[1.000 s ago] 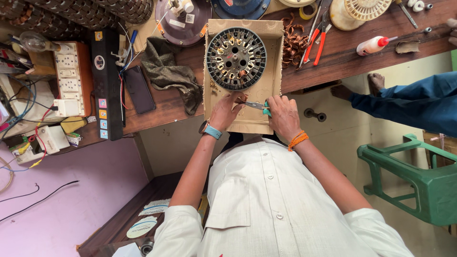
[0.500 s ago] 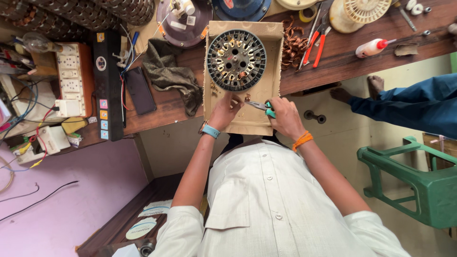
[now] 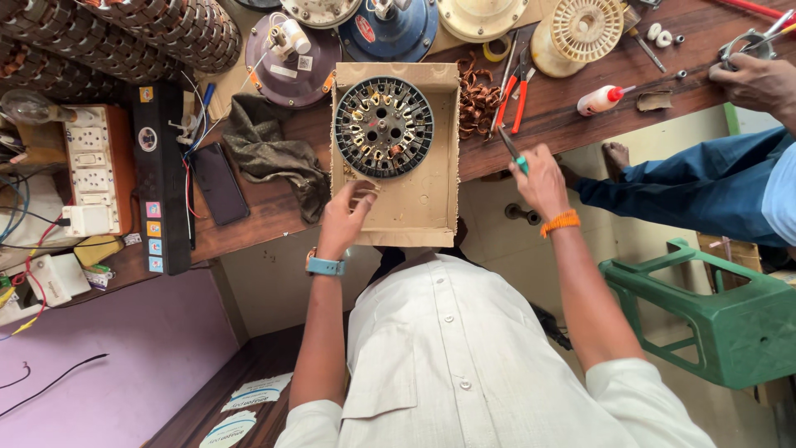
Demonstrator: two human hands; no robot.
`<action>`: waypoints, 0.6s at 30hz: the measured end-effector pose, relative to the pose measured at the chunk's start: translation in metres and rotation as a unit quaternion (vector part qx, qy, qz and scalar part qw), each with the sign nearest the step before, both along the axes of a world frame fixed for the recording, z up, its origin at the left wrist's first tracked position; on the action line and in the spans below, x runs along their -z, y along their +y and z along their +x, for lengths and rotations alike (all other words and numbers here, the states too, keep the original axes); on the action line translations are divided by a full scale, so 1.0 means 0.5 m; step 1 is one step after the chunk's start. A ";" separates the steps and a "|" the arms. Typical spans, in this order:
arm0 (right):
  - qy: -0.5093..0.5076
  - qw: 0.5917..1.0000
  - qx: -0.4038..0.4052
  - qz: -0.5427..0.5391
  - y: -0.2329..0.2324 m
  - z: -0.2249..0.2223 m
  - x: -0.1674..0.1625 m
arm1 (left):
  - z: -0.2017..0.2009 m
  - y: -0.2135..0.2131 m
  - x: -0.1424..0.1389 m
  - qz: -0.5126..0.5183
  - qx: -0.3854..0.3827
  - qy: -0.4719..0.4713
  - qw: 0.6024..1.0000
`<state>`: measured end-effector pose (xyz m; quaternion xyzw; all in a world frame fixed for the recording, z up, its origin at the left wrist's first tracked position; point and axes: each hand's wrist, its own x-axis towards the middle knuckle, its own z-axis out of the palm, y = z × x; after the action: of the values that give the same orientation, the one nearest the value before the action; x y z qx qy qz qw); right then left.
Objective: The person uses green-handled pliers to cut and pull copper wire ends out of an electric motor stator placed in a cardboard box on the workbench, working around the winding slot by slot and letting trimmed copper pieces fall into the box.
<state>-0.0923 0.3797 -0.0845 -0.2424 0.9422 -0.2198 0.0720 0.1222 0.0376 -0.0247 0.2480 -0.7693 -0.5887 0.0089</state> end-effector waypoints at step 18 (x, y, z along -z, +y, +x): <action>-0.314 0.883 0.119 -0.328 -0.043 0.030 -0.090 | -0.027 -0.056 0.019 0.221 -0.194 0.095 0.951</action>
<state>-0.0776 0.3583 -0.0395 -0.0570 0.7660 -0.5879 0.2537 0.1086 0.0098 -0.0342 0.3314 -0.5527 -0.7515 0.1413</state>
